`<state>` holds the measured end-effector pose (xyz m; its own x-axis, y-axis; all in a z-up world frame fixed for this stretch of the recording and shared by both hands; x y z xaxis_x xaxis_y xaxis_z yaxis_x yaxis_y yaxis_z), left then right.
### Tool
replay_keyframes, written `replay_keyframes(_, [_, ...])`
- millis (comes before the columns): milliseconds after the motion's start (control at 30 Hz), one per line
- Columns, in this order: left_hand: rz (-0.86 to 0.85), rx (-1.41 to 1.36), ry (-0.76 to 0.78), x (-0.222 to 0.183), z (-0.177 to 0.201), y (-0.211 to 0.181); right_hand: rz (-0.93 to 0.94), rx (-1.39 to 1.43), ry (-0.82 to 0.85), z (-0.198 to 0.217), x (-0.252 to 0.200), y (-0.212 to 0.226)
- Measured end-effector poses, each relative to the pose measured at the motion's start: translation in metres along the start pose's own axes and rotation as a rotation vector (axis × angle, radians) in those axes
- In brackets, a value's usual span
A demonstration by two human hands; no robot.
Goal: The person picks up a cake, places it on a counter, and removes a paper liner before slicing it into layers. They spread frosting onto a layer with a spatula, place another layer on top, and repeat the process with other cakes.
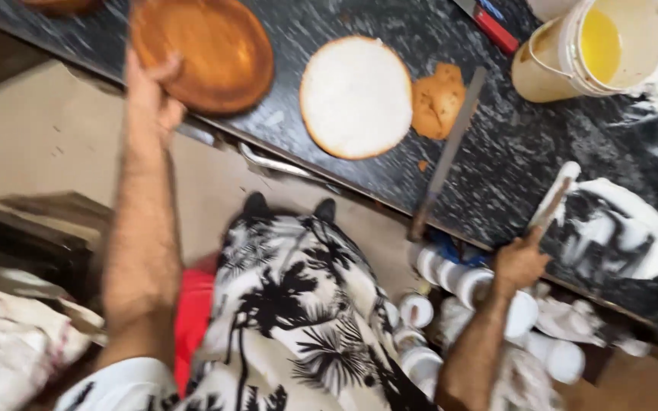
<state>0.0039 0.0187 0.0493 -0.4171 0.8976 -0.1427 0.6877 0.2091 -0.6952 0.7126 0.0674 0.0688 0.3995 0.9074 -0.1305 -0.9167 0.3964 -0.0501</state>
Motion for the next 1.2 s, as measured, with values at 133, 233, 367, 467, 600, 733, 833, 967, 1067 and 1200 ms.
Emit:
replay_keyframes(133, [-0.079, -0.035, 0.307, -0.026, -0.066, -0.025, 0.065, -0.057, -0.127, 0.037, 0.000, 0.025])
replay_keyframes(233, [-0.004, -0.065, 0.371, -0.046, -0.110, -0.026, 0.429, 0.659, 0.121, 0.053, -0.002, 0.088])
replay_keyframes(367, [0.252, -0.105, 0.242, -0.049, -0.144, 0.023, 0.495, 1.743, 0.884, 0.075, -0.038, 0.208])
replay_keyframes(467, [0.468, -0.266, 0.436, -0.036, -0.175, 0.081, 0.207, 2.070, 1.066, 0.083, -0.048, 0.270])
replay_keyframes(600, [0.439, 0.202, 0.428, -0.022, -0.165, 0.113, 0.292, 1.572, 0.639, 0.058, -0.033, 0.292])
replay_keyframes(733, [0.498, 0.532, 0.276, -0.007, -0.137, 0.123, 0.230, 1.499, 0.528, 0.040, -0.029, 0.304])
replay_keyframes(833, [0.416, 0.704, 0.203, -0.003, -0.132, 0.124, 0.289, 1.432, 0.476, 0.037, -0.026, 0.319])
replay_keyframes(967, [0.278, 0.739, 0.134, 0.004, -0.132, 0.123, 0.337, 1.197, 0.386, 0.029, -0.023, 0.334])
replay_keyframes(1067, [0.210, 0.786, 0.087, 0.003, -0.131, 0.121, 0.402, 1.018, 0.306, 0.026, -0.024, 0.339])
replay_keyframes(1200, [0.070, 0.829, 0.062, -0.001, -0.127, 0.125, 0.444, 0.987, 0.268, 0.023, -0.021, 0.338])
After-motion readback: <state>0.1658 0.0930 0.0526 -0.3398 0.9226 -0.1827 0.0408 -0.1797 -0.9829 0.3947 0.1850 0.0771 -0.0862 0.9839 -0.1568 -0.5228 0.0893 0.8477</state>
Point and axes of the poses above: each hand's wrist, its own x-axis towards the middle knuckle, its own z-axis out of the back of the hand, y = z × x, the point moved 2 cm from there along x, towards the middle knuckle, and after that the axes turned 12 degrees about y, right-handed, at the moved point
